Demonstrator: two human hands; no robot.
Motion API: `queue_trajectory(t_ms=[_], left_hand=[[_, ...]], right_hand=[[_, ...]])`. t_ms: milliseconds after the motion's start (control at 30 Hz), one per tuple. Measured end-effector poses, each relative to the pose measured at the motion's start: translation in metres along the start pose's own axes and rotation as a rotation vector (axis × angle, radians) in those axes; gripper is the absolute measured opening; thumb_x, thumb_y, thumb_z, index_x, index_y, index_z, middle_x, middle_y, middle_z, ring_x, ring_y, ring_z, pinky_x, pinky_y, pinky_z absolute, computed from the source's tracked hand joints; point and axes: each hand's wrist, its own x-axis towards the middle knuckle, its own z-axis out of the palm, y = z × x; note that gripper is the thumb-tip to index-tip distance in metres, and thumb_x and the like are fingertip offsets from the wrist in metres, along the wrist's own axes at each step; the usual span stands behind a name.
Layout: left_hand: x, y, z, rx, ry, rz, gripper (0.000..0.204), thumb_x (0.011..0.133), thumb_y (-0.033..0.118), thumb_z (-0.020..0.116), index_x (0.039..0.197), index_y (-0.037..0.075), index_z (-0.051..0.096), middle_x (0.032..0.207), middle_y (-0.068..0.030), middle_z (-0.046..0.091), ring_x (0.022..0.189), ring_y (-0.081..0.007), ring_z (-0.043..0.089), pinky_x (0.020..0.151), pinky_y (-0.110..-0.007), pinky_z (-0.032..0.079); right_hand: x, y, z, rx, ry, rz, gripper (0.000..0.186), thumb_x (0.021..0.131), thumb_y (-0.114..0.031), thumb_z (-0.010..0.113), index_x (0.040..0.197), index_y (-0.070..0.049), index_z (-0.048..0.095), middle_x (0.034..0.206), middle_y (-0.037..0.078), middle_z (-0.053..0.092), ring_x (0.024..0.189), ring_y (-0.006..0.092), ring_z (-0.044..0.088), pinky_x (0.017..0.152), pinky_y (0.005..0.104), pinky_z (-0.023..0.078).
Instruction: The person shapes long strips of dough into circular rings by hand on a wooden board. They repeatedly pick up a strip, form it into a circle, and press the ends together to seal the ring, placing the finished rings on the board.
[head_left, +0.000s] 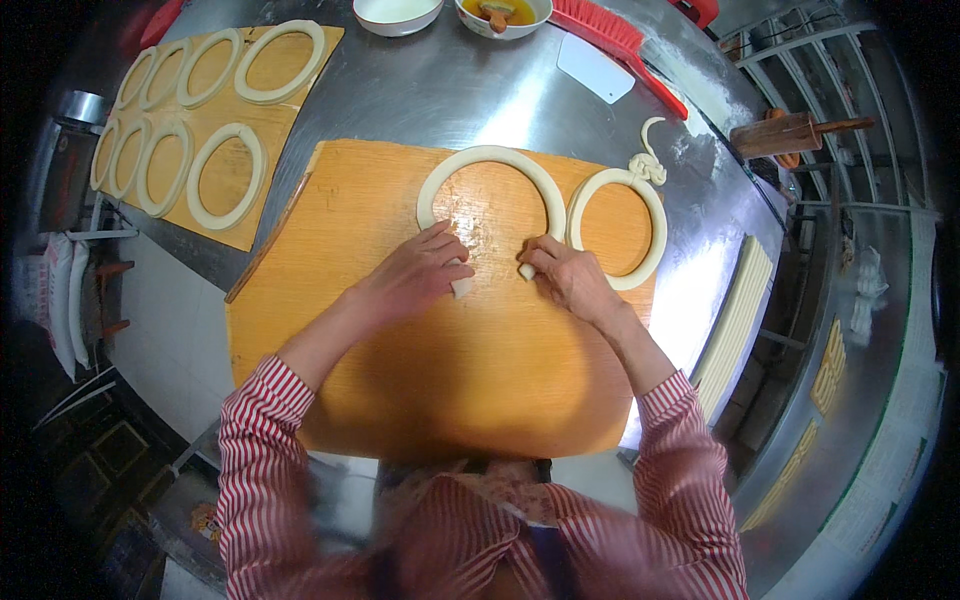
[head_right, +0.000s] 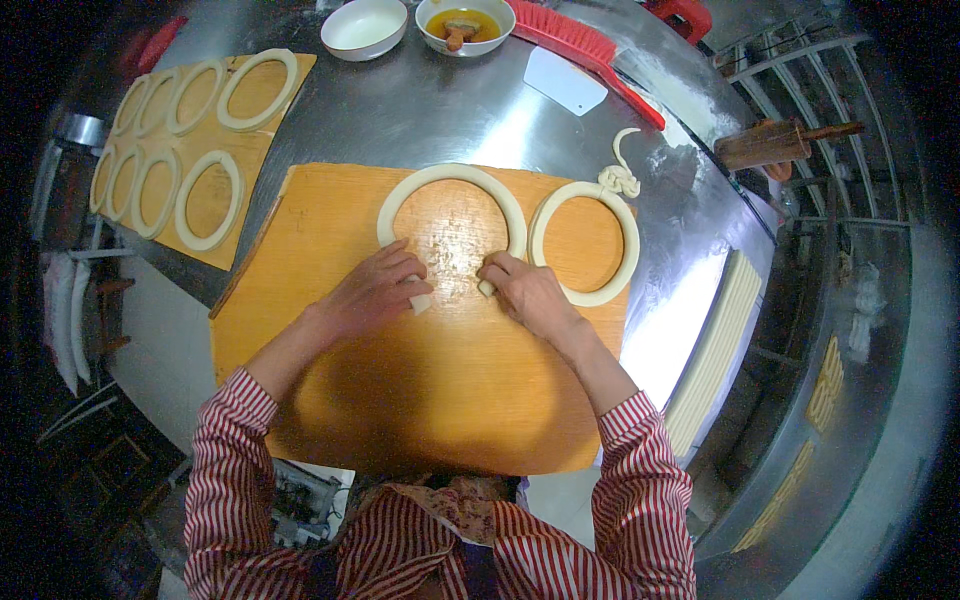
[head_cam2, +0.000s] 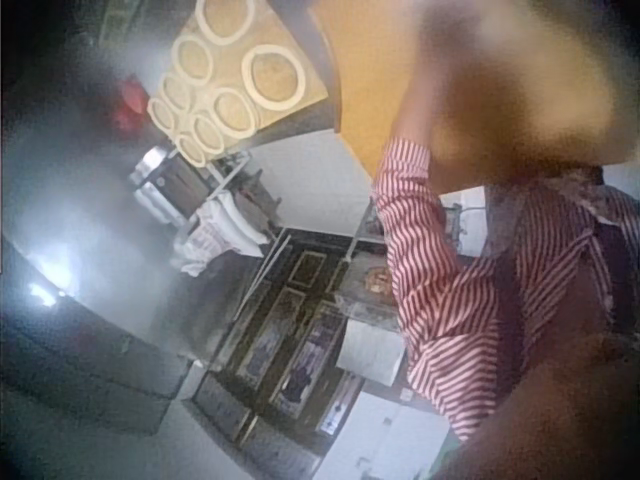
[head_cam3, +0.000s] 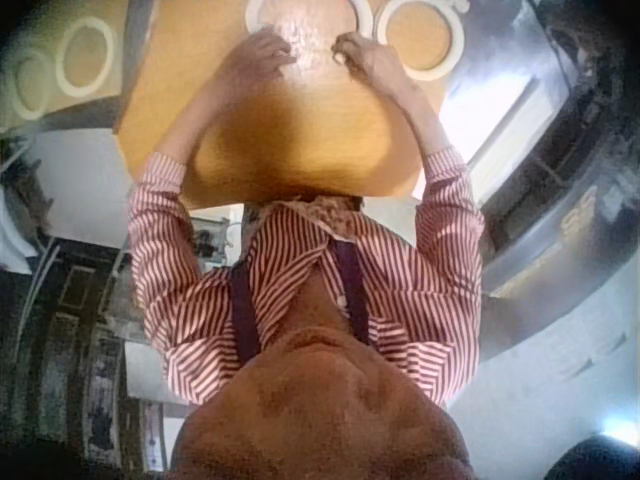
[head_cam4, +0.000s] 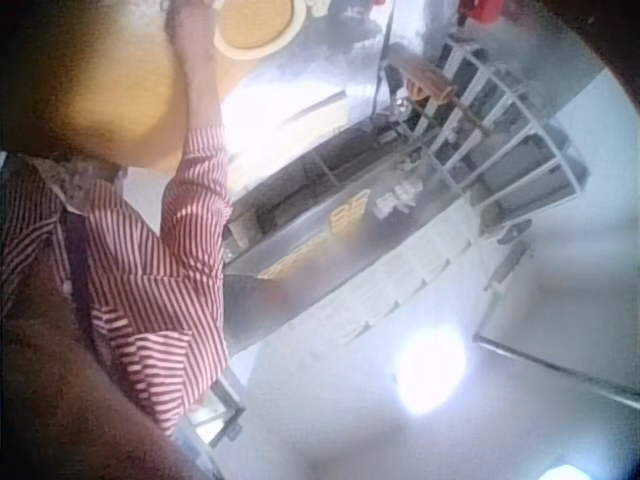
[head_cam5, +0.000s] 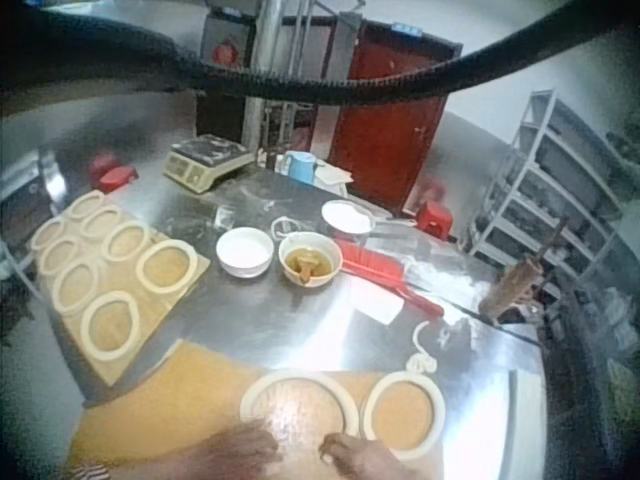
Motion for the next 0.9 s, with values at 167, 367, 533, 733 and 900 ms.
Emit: queue_trajectory(t_ms=[167, 367, 533, 733, 900], left_hand=[[0.025, 0.001, 0.013, -0.183, 0.035, -0.168, 0.028, 0.076, 0.009, 0.076, 0.102, 0.007, 0.069, 0.103, -0.0093, 0.064, 0.101, -0.0286, 0.060, 0.088, -0.042, 0.049], [0.043, 0.006, 0.013, -0.557, 0.170, -0.416, 0.021, 0.083, 0.005, 0.074, 0.103, 0.001, 0.069, 0.103, -0.0116, 0.068, 0.099, -0.0251, 0.066, 0.087, -0.035, 0.052], [0.040, -0.009, 0.017, -0.787, 0.142, -0.432, 0.026, 0.089, 0.003, 0.069, 0.115, 0.000, 0.069, 0.108, -0.0101, 0.069, 0.103, -0.0201, 0.065, 0.091, -0.031, 0.051], [0.036, -0.009, 0.019, -0.846, 0.089, -0.409, 0.023, 0.094, 0.005, 0.062, 0.115, -0.001, 0.069, 0.107, -0.0098, 0.068, 0.101, -0.0189, 0.064, 0.090, -0.030, 0.050], [0.051, 0.003, 0.016, -0.690, 0.053, -0.538, 0.023, 0.096, 0.006, 0.060, 0.117, -0.001, 0.069, 0.103, -0.0105, 0.069, 0.098, -0.0191, 0.065, 0.089, -0.030, 0.050]], right_hand=[[0.006, 0.001, 0.010, 0.060, 0.204, 0.010, 0.028, 0.085, -0.004, 0.067, 0.112, -0.004, 0.066, 0.109, 0.012, 0.069, 0.093, 0.0334, 0.067, 0.078, 0.0406, 0.056], [0.010, -0.036, 0.020, 0.602, 0.343, 0.417, 0.040, 0.081, -0.006, 0.078, 0.119, 0.001, 0.067, 0.107, 0.010, 0.072, 0.087, 0.0209, 0.069, 0.078, 0.0318, 0.057], [0.033, -0.040, 0.038, 1.039, 0.458, 0.534, 0.050, 0.079, -0.009, 0.084, 0.123, 0.008, 0.064, 0.093, 0.007, 0.071, 0.078, 0.0111, 0.064, 0.073, 0.0249, 0.056], [0.030, -0.046, 0.034, 1.020, 0.454, 0.565, 0.052, 0.080, -0.008, 0.083, 0.125, 0.008, 0.062, 0.094, 0.007, 0.069, 0.080, 0.0103, 0.064, 0.073, 0.0242, 0.056], [0.026, -0.037, 0.044, 0.916, 0.465, 0.545, 0.051, 0.079, 0.003, 0.073, 0.129, 0.004, 0.061, 0.096, 0.011, 0.069, 0.081, 0.0148, 0.065, 0.073, 0.0267, 0.055]])
